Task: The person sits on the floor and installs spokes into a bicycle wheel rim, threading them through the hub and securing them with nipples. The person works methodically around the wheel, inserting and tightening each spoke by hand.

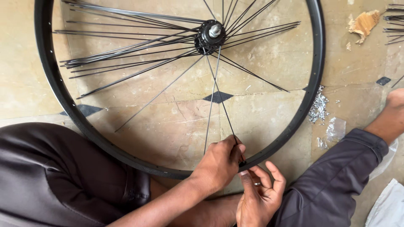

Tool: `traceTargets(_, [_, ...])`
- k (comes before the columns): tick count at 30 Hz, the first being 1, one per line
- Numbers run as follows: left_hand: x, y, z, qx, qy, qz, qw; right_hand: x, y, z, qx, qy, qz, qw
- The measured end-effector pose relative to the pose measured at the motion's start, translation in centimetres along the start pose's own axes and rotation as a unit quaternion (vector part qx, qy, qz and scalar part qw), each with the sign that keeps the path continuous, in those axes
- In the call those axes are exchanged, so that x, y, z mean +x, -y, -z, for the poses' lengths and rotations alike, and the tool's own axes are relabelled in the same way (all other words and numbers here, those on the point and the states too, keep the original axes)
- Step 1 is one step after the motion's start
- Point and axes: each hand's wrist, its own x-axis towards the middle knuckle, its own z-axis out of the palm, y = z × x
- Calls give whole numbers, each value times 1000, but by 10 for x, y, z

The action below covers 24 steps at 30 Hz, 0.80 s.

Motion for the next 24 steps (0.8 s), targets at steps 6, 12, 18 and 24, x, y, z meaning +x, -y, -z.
traceTargets(6, [6, 10, -3, 16, -4, -40, 999, 3, -1, 6, -35, 17, 8, 999])
traceTargets(12, [4, 17, -3, 66, -23, -79, 994, 20, -21, 20, 69, 101, -68, 990])
traceTargets(18, [4, 11, -6, 108, -2, -50, 993, 19, -33, 22, 26, 84, -81, 993])
traceTargets(24, [2, 9, -7, 135, -21, -29, 990, 18, -29, 19, 55, 93, -88, 990])
